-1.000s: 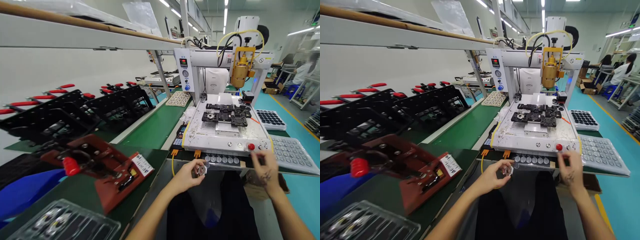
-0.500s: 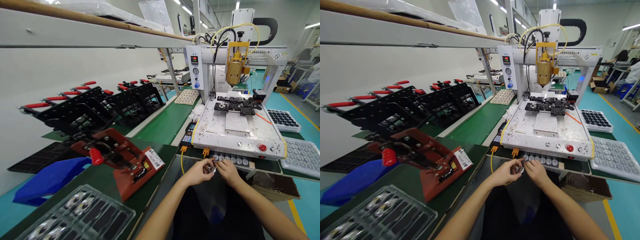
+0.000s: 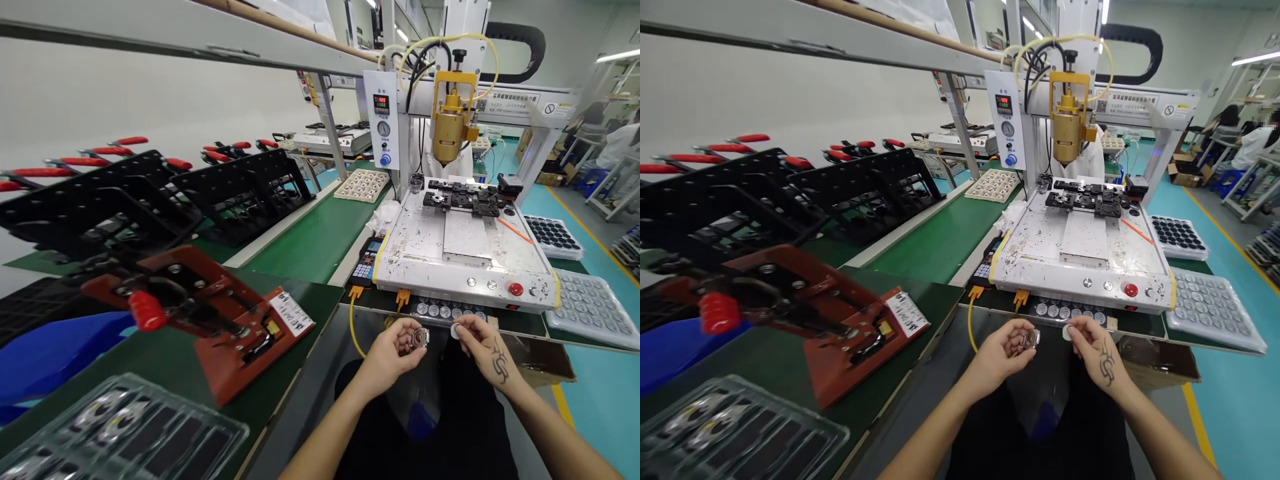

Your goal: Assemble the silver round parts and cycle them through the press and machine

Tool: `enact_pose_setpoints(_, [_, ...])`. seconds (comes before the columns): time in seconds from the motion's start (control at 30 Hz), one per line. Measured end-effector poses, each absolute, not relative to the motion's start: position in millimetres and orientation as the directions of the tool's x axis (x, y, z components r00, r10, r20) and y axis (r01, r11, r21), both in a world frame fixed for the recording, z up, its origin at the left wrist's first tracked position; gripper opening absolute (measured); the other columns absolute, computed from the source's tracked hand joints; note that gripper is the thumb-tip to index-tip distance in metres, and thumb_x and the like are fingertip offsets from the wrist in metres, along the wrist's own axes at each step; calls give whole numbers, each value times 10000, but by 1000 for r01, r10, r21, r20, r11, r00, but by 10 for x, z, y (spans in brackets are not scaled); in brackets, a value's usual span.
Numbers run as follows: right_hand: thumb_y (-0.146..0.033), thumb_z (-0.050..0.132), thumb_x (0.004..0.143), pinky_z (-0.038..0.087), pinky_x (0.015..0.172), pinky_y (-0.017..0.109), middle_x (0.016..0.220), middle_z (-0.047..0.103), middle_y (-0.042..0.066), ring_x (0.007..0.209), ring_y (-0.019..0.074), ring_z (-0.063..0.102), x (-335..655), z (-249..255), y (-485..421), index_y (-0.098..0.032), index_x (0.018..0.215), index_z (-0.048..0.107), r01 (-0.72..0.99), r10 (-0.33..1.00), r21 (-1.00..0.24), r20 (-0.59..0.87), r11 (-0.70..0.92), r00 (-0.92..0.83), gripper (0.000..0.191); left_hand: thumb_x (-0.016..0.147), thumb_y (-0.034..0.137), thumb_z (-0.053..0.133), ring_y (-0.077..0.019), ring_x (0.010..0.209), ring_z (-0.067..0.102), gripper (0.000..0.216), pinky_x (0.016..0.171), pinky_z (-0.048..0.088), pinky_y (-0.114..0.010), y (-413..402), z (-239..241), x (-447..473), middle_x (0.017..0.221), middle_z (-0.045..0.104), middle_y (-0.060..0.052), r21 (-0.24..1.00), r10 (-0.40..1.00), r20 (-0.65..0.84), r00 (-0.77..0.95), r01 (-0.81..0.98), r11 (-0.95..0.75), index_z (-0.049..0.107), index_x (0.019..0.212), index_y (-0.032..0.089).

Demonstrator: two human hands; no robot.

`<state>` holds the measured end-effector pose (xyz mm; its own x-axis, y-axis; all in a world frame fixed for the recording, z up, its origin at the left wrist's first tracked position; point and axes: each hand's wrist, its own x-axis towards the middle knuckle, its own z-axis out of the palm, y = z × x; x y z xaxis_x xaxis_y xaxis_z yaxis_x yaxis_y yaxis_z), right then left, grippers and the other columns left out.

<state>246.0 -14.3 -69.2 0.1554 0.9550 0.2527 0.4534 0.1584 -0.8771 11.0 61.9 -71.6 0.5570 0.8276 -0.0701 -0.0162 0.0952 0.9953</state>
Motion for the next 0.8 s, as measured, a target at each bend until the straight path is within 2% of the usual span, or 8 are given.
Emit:
enact_pose_setpoints(0.13, [-638, 761, 946, 470, 502, 286, 669, 645, -9, 527, 152, 556, 2360, -397, -204, -209, 1042, 747, 118, 988, -992, -33, -51, 152, 440, 754, 294, 960, -198, 842, 777, 510, 823, 628, -339, 334, -554, 70, 985, 757, -32, 897, 818, -191, 542, -242, 370, 645, 1143, 201])
enact_pose_setpoints(0.27, [-586, 860, 878, 419, 500, 272, 564, 610, -43, 471, 126, 511, 2274, -339, -230, -211, 881, 694, -52, 981, -984, -173, -169, 91, 410, 724, 268, 1006, -305, 1092, 803, 585, 982, 637, -417, 162, -409, 4, 1132, 808, -107, 828, 821, -268, 504, -315, 463, 662, 1192, 199])
enact_pose_setpoints(0.4, [-537, 828, 933, 431, 523, 276, 594, 634, -38, 489, 132, 548, 2259, -360, -256, -209, 896, 677, -84, 981, -978, -193, -190, 24, 363, 810, 381, 959, -344, 1158, 787, 595, 1065, 617, -497, 64, -311, -57, 1189, 818, -143, 791, 825, -300, 478, -359, 495, 693, 1304, 185])
enact_pose_setpoints(0.5, [-531, 791, 969, 450, 543, 284, 621, 644, -32, 508, 138, 571, 2254, -337, -294, -209, 918, 670, -76, 982, -979, -190, -190, -11, 348, 860, 477, 907, -359, 1172, 781, 567, 1104, 601, -536, 4, -256, -81, 1251, 806, -155, 766, 831, -304, 465, -399, 504, 731, 1304, 171])
enact_pose_setpoints(0.63, [-534, 782, 976, 412, 511, 275, 637, 628, -33, 501, 129, 550, 2247, -289, -347, -215, 890, 632, -155, 972, -960, -224, -233, -72, 363, 875, 501, 889, -374, 1199, 771, 546, 1126, 590, -559, -69, -235, -83, 1313, 788, -152, 753, 835, -290, 467, -427, 500, 756, 1303, 191])
enact_pose_setpoints(0.8, [-543, 759, 991, 328, 500, 268, 729, 637, -17, 513, 105, 478, 2258, -278, -398, -219, 892, 604, -176, 961, -947, -253, -269, -110, 373, 922, 507, 842, -380, 1244, 747, 540, 1134, 584, -573, -129, -241, -76, 1251, 812, -147, 785, 854, -238, 462, -427, 449, 739, 1356, 204])
